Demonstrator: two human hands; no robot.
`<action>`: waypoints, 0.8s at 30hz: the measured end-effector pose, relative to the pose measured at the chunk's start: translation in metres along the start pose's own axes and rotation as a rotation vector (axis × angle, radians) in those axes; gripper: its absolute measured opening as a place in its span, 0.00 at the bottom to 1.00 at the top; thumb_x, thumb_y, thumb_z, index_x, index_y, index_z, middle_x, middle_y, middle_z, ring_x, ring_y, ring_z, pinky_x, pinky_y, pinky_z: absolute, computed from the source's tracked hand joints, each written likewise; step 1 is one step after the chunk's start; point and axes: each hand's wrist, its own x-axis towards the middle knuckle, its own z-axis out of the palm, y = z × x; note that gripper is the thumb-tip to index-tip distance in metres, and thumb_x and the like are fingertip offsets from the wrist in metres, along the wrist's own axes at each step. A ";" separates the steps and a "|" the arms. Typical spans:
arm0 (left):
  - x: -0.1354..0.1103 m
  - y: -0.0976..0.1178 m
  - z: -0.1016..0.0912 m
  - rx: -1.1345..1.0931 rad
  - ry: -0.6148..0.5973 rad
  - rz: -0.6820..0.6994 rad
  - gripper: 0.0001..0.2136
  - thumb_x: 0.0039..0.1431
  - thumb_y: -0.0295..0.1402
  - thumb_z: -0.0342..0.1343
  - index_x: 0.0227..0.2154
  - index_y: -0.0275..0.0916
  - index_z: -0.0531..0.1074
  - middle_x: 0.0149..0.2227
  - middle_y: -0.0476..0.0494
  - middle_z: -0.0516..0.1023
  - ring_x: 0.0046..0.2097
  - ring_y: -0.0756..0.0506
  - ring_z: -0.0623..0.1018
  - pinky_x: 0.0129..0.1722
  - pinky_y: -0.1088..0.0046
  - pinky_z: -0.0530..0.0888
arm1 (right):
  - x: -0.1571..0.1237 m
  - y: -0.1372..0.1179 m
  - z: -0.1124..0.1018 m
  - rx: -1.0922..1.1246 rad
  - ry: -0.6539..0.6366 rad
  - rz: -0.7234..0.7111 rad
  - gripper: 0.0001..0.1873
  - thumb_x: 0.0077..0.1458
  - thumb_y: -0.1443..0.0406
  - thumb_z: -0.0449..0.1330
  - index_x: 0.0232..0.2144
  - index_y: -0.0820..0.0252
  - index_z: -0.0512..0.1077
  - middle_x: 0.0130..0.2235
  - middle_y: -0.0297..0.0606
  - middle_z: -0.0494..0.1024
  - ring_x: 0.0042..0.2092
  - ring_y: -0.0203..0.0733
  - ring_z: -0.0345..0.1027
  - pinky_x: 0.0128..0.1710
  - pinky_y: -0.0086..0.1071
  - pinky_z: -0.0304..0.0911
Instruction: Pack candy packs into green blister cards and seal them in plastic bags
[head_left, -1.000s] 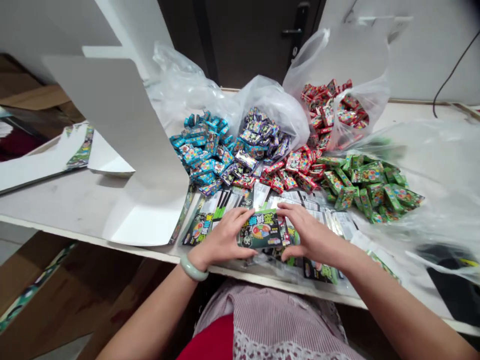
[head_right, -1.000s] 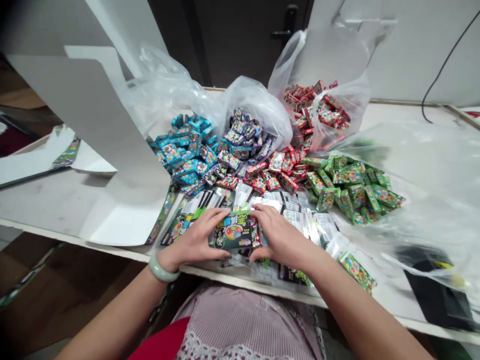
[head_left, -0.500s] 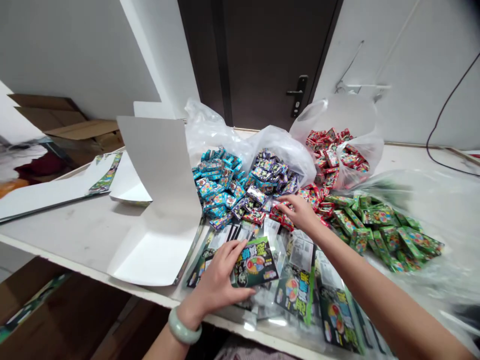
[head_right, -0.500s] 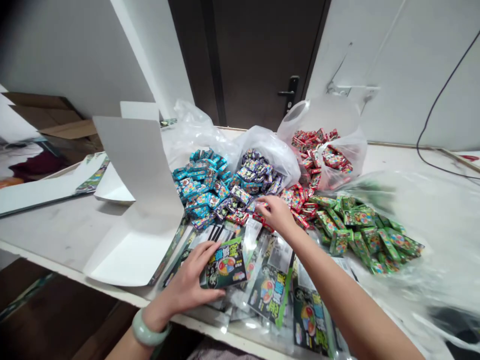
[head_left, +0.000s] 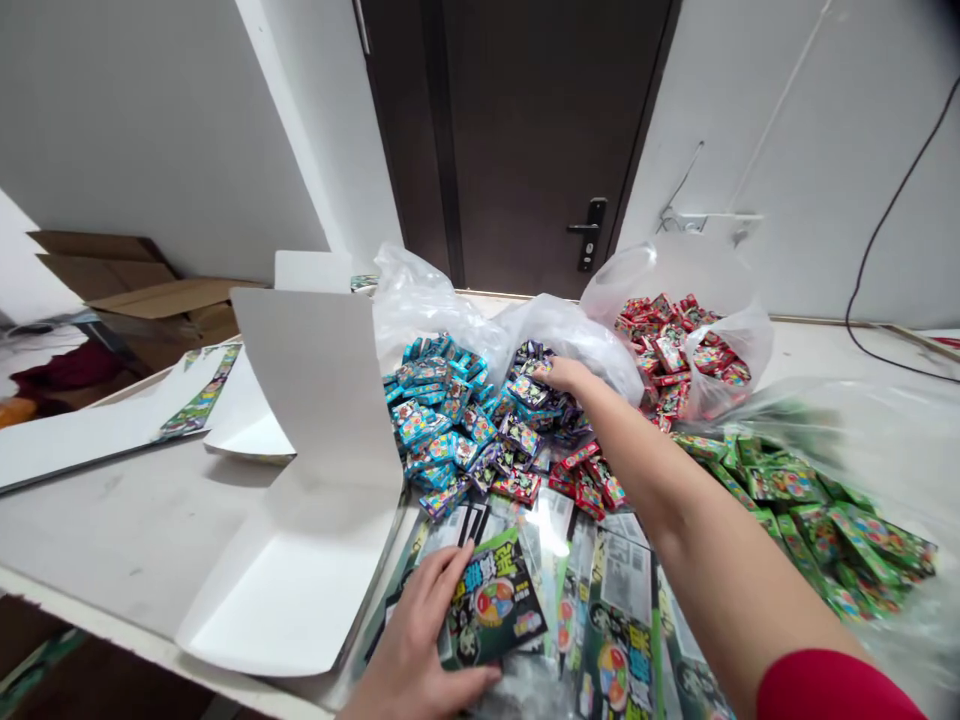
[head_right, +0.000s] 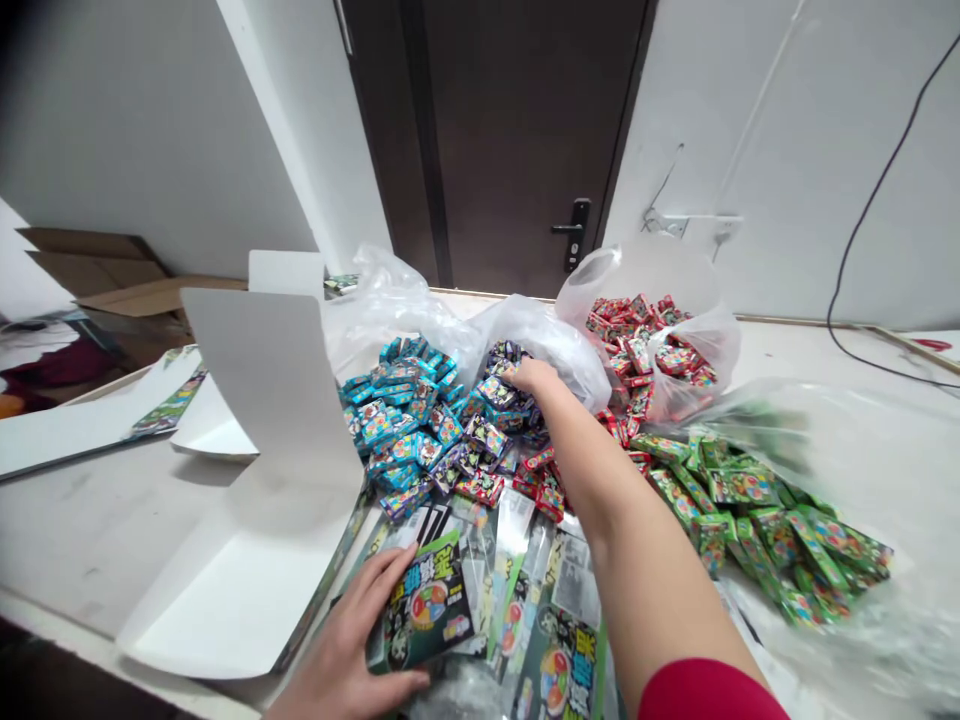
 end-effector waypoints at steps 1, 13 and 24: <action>0.000 -0.001 -0.001 -0.001 0.004 0.001 0.51 0.38 0.34 0.71 0.65 0.48 0.49 0.60 0.35 0.65 0.59 0.31 0.69 0.56 0.51 0.72 | -0.006 0.002 0.003 0.010 -0.008 0.004 0.23 0.59 0.54 0.58 0.52 0.62 0.68 0.50 0.46 0.74 0.48 0.48 0.71 0.46 0.43 0.68; 0.013 0.018 -0.004 -0.025 -0.018 0.078 0.48 0.44 0.42 0.68 0.66 0.44 0.48 0.60 0.34 0.64 0.60 0.32 0.67 0.59 0.50 0.68 | -0.103 -0.010 0.042 0.413 0.168 -0.185 0.16 0.54 0.59 0.60 0.46 0.53 0.76 0.56 0.41 0.72 0.60 0.52 0.59 0.60 0.47 0.51; 0.006 0.018 -0.002 -0.012 -0.040 0.081 0.44 0.47 0.41 0.67 0.65 0.44 0.51 0.60 0.33 0.63 0.60 0.32 0.67 0.58 0.50 0.68 | -0.143 0.039 0.041 0.947 0.164 -0.158 0.28 0.55 0.53 0.53 0.56 0.55 0.68 0.55 0.38 0.74 0.54 0.45 0.69 0.52 0.39 0.64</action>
